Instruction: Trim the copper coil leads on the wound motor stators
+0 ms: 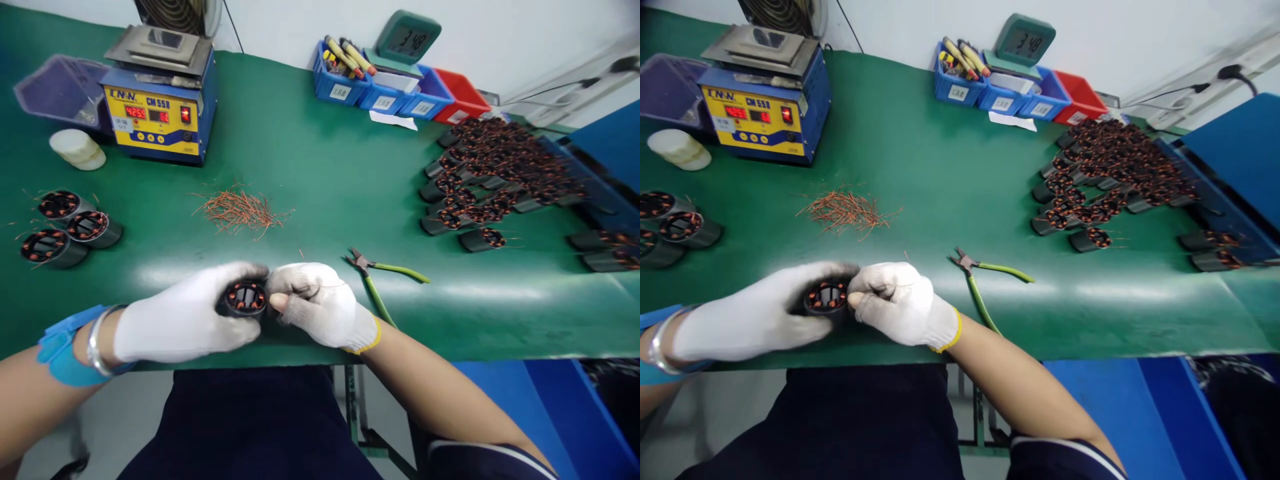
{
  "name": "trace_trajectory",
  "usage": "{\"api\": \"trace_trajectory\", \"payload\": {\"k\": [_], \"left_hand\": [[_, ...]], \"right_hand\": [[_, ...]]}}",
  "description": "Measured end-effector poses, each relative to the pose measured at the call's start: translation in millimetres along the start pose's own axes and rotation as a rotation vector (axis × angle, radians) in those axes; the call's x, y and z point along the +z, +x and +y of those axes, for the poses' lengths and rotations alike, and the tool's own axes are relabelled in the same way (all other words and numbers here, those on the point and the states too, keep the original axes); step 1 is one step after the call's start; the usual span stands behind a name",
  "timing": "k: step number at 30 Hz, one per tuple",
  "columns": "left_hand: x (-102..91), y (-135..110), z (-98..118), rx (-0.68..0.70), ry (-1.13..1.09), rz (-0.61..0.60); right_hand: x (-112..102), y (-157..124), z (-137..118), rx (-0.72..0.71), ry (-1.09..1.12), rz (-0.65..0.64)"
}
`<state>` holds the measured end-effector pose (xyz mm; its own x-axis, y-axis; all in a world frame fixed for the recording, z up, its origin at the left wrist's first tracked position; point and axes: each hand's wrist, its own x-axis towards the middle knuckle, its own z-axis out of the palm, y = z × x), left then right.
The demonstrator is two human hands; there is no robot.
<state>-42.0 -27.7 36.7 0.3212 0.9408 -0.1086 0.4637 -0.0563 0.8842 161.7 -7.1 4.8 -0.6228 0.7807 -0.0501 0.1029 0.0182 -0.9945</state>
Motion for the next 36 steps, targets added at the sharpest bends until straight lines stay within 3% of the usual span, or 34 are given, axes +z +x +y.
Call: {"api": "trace_trajectory", "payload": {"k": [2,5,7,10,11,13,16,18,20,23,26,28,30,36], "left_hand": [[5.8,4,-8,0.06,0.167,-0.103],[12.0,8,-19,0.169,0.46,0.004],[13.2,8,-23,0.183,0.526,0.08],[12.4,8,-22,0.16,0.556,0.095],[12.0,8,-21,0.154,0.568,0.089],[11.6,9,-19,0.152,0.591,0.068],[11.5,9,-19,0.171,0.619,0.027],[11.6,9,-21,0.169,0.628,-0.002],[12.0,10,-24,0.135,0.629,-0.024],[13.3,10,-27,0.057,0.636,-0.014],[15.6,11,-25,0.007,0.619,0.018],[17.7,13,-22,-0.002,0.573,0.015],[19.7,15,-19,0.01,0.547,-0.005],[18.2,18,-16,-0.015,0.575,0.024]], "right_hand": [[0,2,3,0.058,-0.006,0.02],[-4,1,6,0.2,0.06,0.01],[-12,-3,4,0.059,-0.17,0.101],[-21,-12,-7,-0.414,-0.756,0.385],[-21,-14,-11,-0.51,-0.923,0.415],[-15,-15,-18,-0.538,-1.128,0.315],[-3,-8,-18,-0.387,-1.214,0.071],[-4,-7,-13,-0.327,-1.25,0.021],[-19,-15,-5,-0.276,-1.292,0.077],[-60,-49,6,-0.173,-1.271,0.299],[-100,-91,16,0.095,-1.26,0.507],[-115,-113,20,0.359,-1.315,0.471],[-121,-127,22,0.528,-1.32,0.351],[-112,-135,14,0.569,-1.409,0.219]]}}
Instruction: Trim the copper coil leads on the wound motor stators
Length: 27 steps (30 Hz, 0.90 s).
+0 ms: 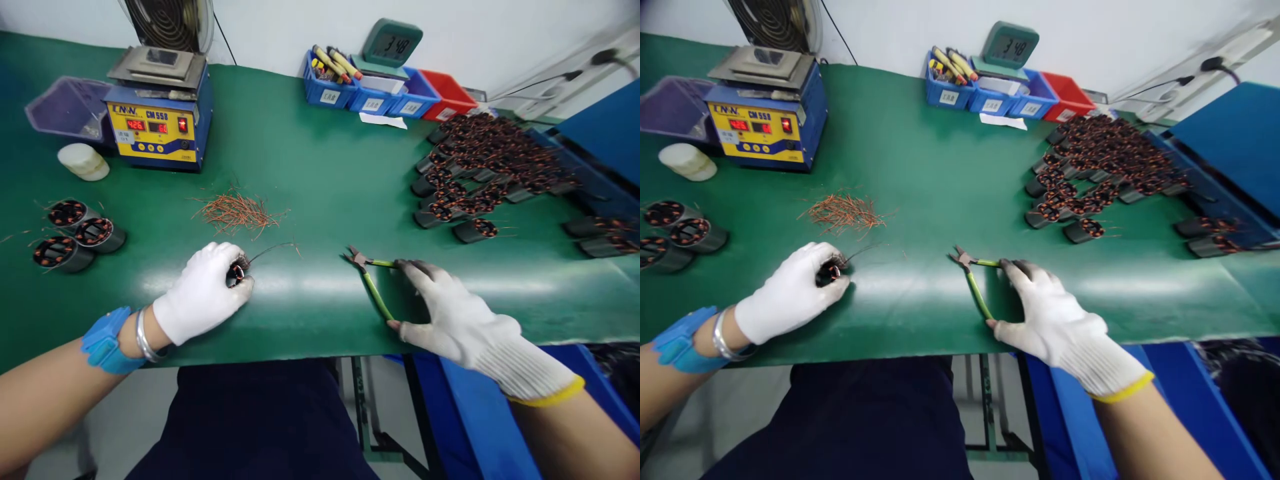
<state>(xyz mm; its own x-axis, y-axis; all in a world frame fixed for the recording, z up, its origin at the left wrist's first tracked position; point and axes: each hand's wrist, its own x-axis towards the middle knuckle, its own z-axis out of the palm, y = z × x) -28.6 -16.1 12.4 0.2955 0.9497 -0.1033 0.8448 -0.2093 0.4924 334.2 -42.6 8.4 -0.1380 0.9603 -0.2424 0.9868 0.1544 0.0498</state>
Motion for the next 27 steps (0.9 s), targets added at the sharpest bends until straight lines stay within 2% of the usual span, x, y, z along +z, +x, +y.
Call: {"api": "trace_trajectory", "payload": {"k": [4,7,9,14,16,18,19,20,22,23,25,27], "left_hand": [[-1.5,-1,-5,-0.007,-0.044,0.001],[0.3,1,-9,-0.004,-0.099,0.013],[1.7,2,-10,-0.038,-0.146,0.015],[3.0,4,-9,-0.078,-0.287,0.01],[3.5,4,-8,-0.078,-0.314,0.022],[4.3,5,-7,-0.086,-0.32,0.028],[4.7,5,-6,-0.09,-0.319,0.029],[5.1,5,-6,-0.092,-0.316,0.031],[5.7,5,-5,-0.091,-0.311,0.041],[5.9,6,-5,-0.089,-0.31,0.045],[6.0,6,-5,-0.087,-0.312,0.048],[5.6,6,-5,-0.084,-0.313,0.044]], "right_hand": [[-7,2,-16,-0.061,-0.148,0.001],[-10,8,-30,-0.024,-0.255,-0.023],[-6,14,-35,0.014,-0.263,0.012],[23,29,-29,-0.153,0.065,0.326],[30,33,-31,-0.132,0.226,0.434],[26,33,-45,-0.077,0.496,0.459],[21,32,-56,-0.079,0.694,0.396],[15,31,-69,-0.102,0.919,0.282],[0,28,-97,-0.203,1.358,-0.126],[-6,27,-111,-0.229,1.504,-0.326],[-16,27,-131,-0.234,1.619,-0.628],[-22,28,-142,-0.206,1.621,-0.76]]}}
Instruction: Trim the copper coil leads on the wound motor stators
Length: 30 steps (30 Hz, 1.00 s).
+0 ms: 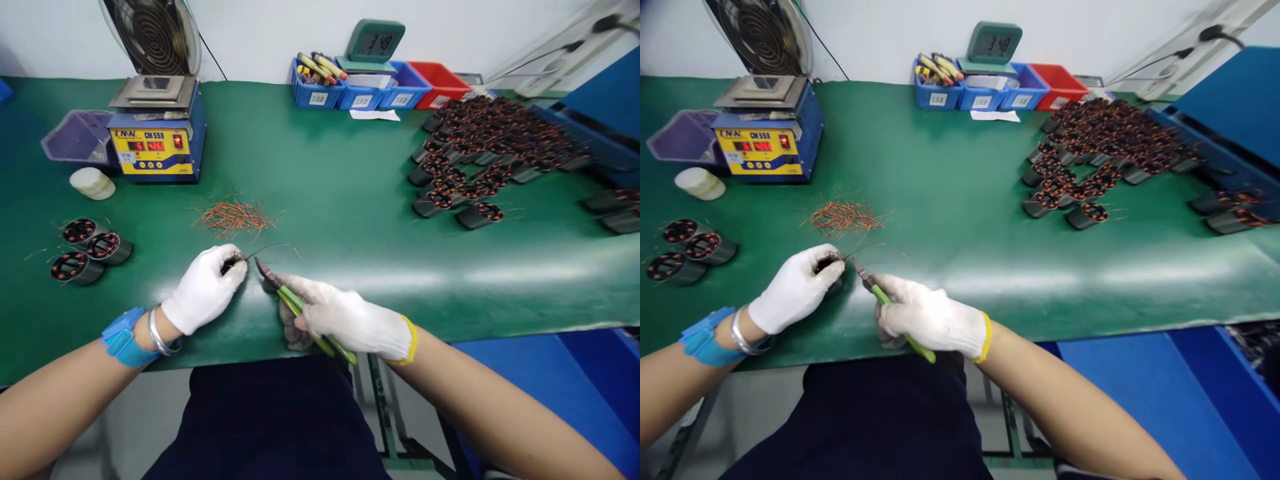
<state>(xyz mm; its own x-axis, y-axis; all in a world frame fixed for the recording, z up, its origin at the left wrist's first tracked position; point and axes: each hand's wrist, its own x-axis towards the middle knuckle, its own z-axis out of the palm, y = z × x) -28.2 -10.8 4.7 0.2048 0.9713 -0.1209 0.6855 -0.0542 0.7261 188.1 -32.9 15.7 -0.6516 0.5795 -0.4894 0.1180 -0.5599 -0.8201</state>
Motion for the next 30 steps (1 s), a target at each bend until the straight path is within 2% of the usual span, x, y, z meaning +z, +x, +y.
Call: {"api": "trace_trajectory", "payload": {"k": [7,12,16,20,23,25,26,30], "left_hand": [[-1.6,2,1,0.032,0.038,-0.015],[-0.8,4,0,0.053,0.078,-0.009],[-1.6,3,1,0.057,0.11,-0.027],[-9.5,-5,4,0.034,0.306,0.013],[-16.9,-9,2,0.01,0.508,-0.04],[-18.9,-9,-1,0.09,0.542,-0.116],[-18.6,-9,-3,0.164,0.531,-0.142],[-13.0,-5,-11,0.501,0.474,-0.164]], "right_hand": [[1,3,-8,0.034,-0.061,0.03],[4,11,-5,-0.013,-0.086,0.063],[4,11,-2,0.015,-0.134,0.097],[-4,11,-4,0.041,-0.137,0.129],[-11,21,-14,-0.068,0.049,0.164],[-14,33,-24,-0.14,0.133,0.191],[-14,39,-28,-0.146,0.103,0.198],[-11,59,-40,-0.044,-0.424,0.199]]}}
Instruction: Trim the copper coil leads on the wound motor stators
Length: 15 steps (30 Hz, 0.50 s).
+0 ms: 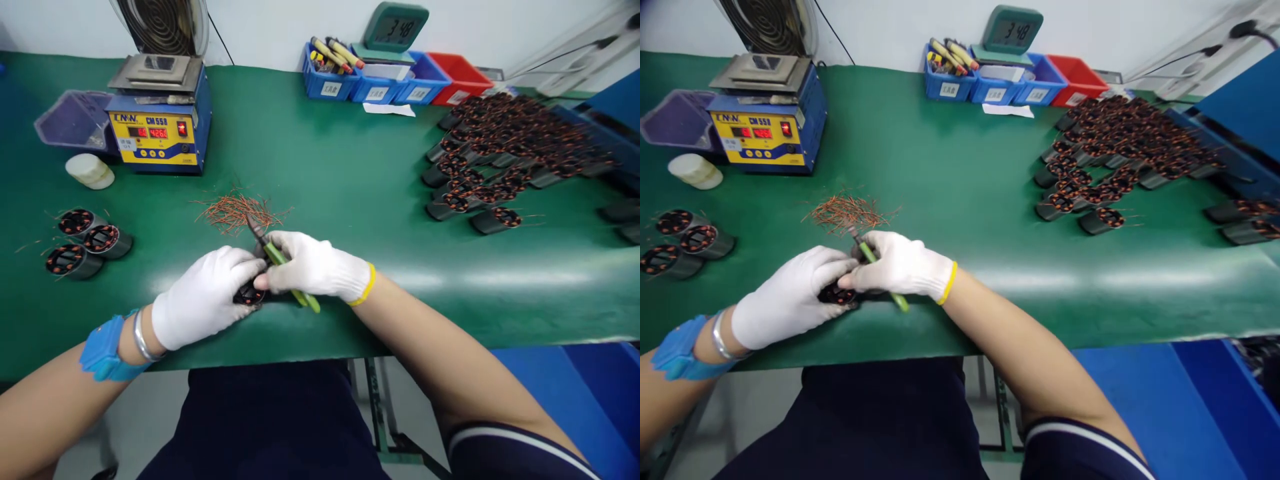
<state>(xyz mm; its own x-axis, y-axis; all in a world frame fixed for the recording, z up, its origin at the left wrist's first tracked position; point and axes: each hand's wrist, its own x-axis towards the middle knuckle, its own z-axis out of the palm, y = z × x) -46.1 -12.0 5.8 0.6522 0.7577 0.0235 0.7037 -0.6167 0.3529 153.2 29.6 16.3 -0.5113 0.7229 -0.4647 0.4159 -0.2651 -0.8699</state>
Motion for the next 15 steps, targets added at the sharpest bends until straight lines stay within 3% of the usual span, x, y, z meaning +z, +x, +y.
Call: {"api": "trace_trajectory", "payload": {"k": [3,8,10,12,13,15], "left_hand": [[4.0,1,1,0.066,0.021,0.013],[-4.4,0,7,-0.286,0.057,0.04],[-13.2,-4,5,-0.312,-0.127,-0.124],[-22.8,-7,2,-0.248,-0.383,-0.304],[-26.9,-9,0,-0.244,-0.468,-0.292],[-31.3,-9,-2,-0.323,-0.497,-0.026]], "right_hand": [[4,2,2,-0.026,-0.25,0.063],[6,0,15,-0.048,-0.061,0.17],[7,1,18,-0.039,0.065,0.195],[9,1,17,-0.032,0.169,0.209],[9,0,17,-0.033,0.204,0.212],[11,-1,14,-0.046,0.245,0.21]]}}
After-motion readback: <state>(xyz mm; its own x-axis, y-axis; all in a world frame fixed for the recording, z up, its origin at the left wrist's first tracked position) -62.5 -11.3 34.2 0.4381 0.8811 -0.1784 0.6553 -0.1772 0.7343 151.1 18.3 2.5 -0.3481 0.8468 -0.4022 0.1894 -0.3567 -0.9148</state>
